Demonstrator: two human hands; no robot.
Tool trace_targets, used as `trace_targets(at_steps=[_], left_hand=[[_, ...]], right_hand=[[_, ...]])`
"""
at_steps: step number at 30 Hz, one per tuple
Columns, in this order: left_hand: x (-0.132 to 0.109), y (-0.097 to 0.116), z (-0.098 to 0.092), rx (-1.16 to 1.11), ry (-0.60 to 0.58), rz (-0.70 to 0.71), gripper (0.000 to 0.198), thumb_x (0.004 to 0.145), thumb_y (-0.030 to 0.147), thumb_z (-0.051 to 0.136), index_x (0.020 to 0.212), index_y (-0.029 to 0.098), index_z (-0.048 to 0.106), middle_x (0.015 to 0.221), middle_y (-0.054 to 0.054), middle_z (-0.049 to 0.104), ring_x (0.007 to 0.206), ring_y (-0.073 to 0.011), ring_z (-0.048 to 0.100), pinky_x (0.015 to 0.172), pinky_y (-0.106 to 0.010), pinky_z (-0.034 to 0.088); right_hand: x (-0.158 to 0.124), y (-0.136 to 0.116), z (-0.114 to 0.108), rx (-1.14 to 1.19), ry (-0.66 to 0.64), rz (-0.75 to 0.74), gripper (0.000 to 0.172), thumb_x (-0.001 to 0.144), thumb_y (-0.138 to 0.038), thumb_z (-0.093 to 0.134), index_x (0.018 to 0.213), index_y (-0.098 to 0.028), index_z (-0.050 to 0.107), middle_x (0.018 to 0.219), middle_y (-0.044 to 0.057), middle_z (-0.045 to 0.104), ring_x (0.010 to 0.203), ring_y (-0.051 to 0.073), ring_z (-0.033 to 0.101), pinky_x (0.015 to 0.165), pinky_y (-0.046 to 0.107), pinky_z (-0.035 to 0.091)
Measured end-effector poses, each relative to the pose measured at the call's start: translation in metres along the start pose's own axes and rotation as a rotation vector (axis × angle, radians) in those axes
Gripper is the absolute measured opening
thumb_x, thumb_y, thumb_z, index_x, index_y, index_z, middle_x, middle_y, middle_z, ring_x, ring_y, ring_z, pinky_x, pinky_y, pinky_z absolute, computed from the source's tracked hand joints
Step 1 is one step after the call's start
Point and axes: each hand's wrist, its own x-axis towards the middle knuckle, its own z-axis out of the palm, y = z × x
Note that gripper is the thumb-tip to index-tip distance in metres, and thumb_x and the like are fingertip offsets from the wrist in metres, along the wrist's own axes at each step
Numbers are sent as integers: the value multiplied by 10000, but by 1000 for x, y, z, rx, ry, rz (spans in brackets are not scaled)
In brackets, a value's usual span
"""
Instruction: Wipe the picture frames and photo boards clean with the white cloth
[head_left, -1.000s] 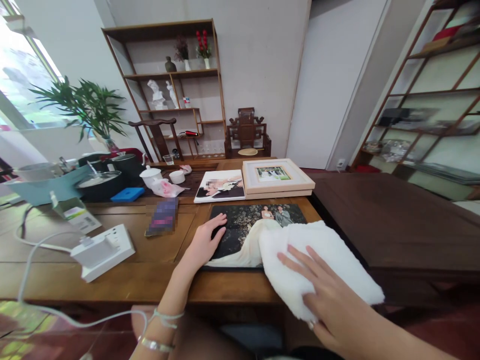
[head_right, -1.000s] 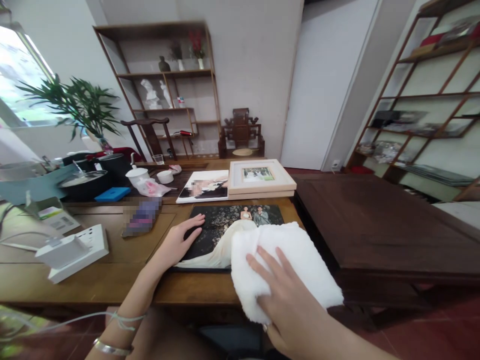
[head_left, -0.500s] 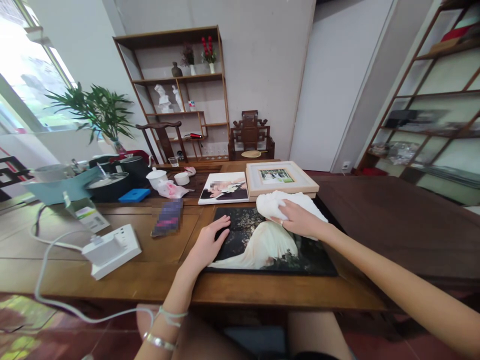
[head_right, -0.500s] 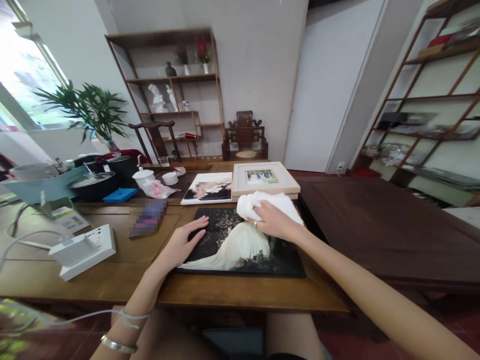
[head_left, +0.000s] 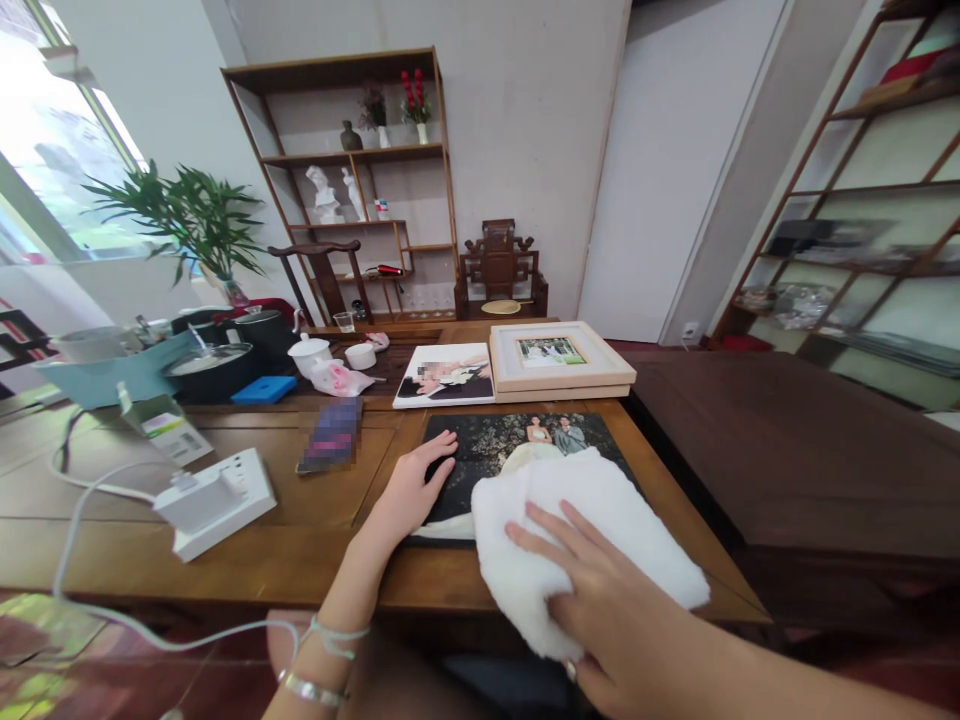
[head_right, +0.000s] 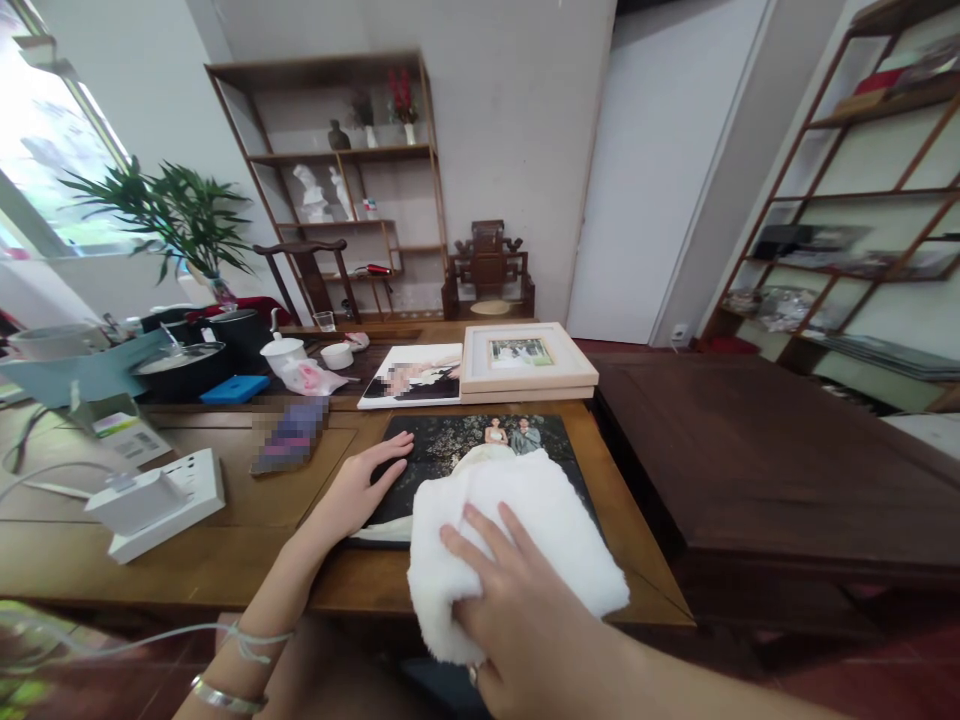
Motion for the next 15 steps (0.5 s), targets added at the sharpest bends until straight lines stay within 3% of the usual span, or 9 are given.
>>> trace_targets(at_steps=[4, 7, 11, 15], left_hand=[[0, -1, 0, -1, -5, 1, 298, 844, 290, 456, 1017, 136, 643, 1210, -111, 590, 1166, -211, 516, 1014, -389, 389], [0, -1, 0, -9, -2, -2, 302, 840, 300, 461, 1024, 141, 642, 1211, -106, 590, 1164, -211, 518, 1014, -388, 389], [-1, 1, -2, -17, -1, -3, 293, 842, 300, 456, 1009, 153, 647, 1204, -98, 596, 1160, -210, 521, 1012, -393, 392], [-1, 2, -3, -15, -2, -11, 292, 842, 293, 452, 1013, 155, 644, 1207, -99, 594, 1157, -211, 524, 1010, -399, 393]], right_hand=[[22, 34, -11, 9, 113, 68, 185, 743, -179, 516, 864, -156, 654, 1262, 144, 512, 1237, 292, 366, 1051, 454, 241], [48, 72, -19, -71, 140, 147, 259, 852, -276, 438, 892, -111, 633, 1059, 176, 596, 1064, 294, 492, 909, 412, 385], [77, 113, -25, -135, 141, 263, 286, 879, -305, 414, 945, -108, 610, 966, 151, 616, 963, 283, 531, 809, 365, 413], [87, 117, -25, -155, 147, 259, 267, 858, -240, 412, 957, -101, 618, 987, 164, 620, 983, 298, 531, 826, 387, 397]])
